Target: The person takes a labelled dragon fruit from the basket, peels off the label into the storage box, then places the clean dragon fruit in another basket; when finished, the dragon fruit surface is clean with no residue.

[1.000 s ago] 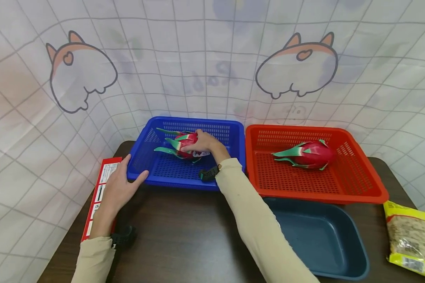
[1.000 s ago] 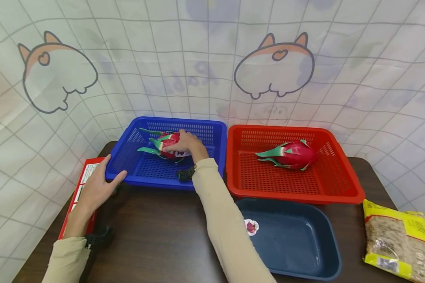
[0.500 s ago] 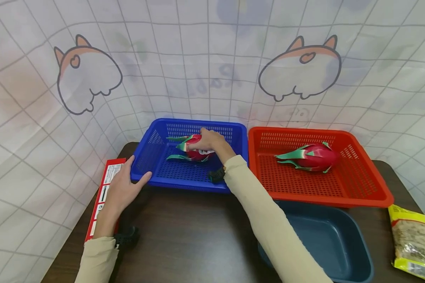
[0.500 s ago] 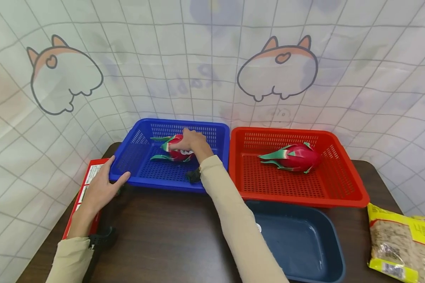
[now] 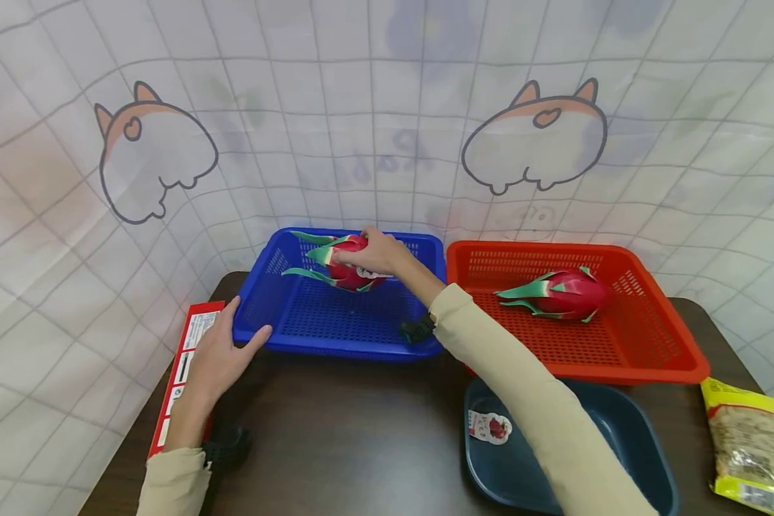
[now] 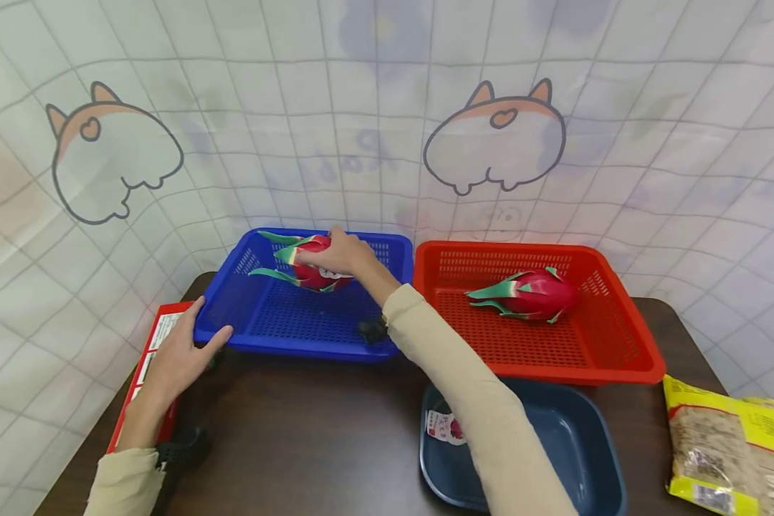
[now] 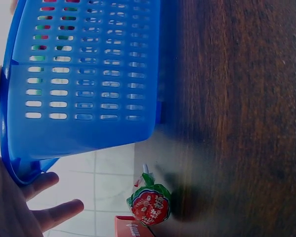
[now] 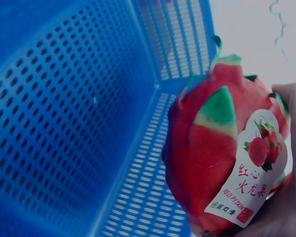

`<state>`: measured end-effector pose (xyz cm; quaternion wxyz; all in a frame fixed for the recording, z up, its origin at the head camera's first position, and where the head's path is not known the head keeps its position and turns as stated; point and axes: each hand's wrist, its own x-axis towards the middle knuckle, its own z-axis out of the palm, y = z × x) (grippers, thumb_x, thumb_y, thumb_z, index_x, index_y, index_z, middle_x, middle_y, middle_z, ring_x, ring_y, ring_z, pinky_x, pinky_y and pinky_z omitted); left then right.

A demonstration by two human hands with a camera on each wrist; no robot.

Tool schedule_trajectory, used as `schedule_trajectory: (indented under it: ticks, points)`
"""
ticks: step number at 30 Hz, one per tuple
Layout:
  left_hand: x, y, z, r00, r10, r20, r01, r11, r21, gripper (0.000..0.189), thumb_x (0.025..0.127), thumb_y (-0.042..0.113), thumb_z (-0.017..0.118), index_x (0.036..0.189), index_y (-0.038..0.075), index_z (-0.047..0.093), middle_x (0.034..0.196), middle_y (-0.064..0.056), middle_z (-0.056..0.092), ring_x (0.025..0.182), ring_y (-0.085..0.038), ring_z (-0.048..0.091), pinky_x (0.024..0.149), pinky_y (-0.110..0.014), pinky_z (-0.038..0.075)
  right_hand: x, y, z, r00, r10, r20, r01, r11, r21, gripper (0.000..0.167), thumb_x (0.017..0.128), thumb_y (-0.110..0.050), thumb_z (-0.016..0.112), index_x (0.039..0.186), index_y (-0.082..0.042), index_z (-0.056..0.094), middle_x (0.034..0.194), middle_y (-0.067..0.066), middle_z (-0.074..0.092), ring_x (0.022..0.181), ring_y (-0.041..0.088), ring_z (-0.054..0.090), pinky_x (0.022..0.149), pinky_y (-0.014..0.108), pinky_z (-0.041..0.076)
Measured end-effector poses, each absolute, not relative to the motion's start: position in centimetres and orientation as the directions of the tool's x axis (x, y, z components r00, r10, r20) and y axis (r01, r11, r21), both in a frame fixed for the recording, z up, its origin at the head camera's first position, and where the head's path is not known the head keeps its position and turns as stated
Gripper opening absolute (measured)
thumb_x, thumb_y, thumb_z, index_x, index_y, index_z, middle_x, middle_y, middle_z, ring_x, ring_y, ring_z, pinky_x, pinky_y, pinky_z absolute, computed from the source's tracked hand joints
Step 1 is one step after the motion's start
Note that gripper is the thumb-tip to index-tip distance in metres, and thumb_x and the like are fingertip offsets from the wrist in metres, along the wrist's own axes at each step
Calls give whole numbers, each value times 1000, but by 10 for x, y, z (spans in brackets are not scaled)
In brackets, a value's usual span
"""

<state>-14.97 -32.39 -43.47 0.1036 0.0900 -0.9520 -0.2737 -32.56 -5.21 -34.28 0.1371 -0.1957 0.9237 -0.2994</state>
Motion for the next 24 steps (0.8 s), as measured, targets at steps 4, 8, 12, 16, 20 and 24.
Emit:
schedule_trajectory:
  ticks: [4, 8, 12, 16, 20, 24]
  points:
    - [-145, -326, -436, -964, -225, 139, -117, 835, 538, 93, 88, 66, 51, 157, 17, 12, 157, -21, 30, 134, -49, 38, 99, -72, 36, -307, -44, -329, -872, -474, -122, -288, 698, -655, 83, 80, -68, 58, 139, -12, 40, 128, 12, 60, 107, 26, 60, 86, 39, 54]
    - [-148, -326, -435, -965, -218, 143, -110, 836, 537, 93, 87, 67, 49, 157, 21, 10, 157, -18, 30, 135, -49, 39, 99, -72, 37, -284, -28, -305, -846, -517, -132, -270, 627, -731, 74, 83, -60, 60, 136, -11, 44, 124, 10, 60, 107, 25, 60, 84, 37, 56]
    - [-154, -327, -430, -965, -208, 158, -93, 838, 538, 92, 87, 68, 48, 157, 22, 10, 158, -17, 30, 135, -47, 39, 100, -71, 37, -258, -14, -283, -832, -537, -139, -255, 592, -764, 69, 84, -56, 62, 136, -14, 45, 121, 8, 61, 103, 23, 63, 79, 34, 59]
    - [-155, -329, -427, -964, -203, 170, -81, 839, 539, 92, 88, 67, 49, 157, 21, 11, 156, -18, 32, 134, -46, 41, 100, -71, 37, -231, -1, -272, -818, -562, -124, -276, 572, -772, 67, 86, -53, 63, 138, -16, 43, 124, 8, 60, 105, 24, 63, 77, 34, 60]
    - [-156, -329, -429, -967, -195, 167, -77, 840, 537, 92, 89, 65, 49, 157, 17, 12, 154, -20, 34, 133, -46, 41, 102, -71, 35, -201, 14, -276, -801, -584, -134, -286, 569, -771, 63, 87, -50, 63, 138, -17, 44, 125, 10, 59, 106, 26, 62, 78, 35, 60]
    - [-153, -329, -432, -969, -196, 152, -86, 840, 535, 92, 89, 66, 49, 157, 15, 13, 153, -22, 35, 133, -46, 41, 102, -71, 35, -170, 29, -295, -756, -625, -192, -256, 552, -793, 62, 86, -48, 63, 137, -17, 45, 122, 10, 60, 102, 24, 63, 77, 33, 60]
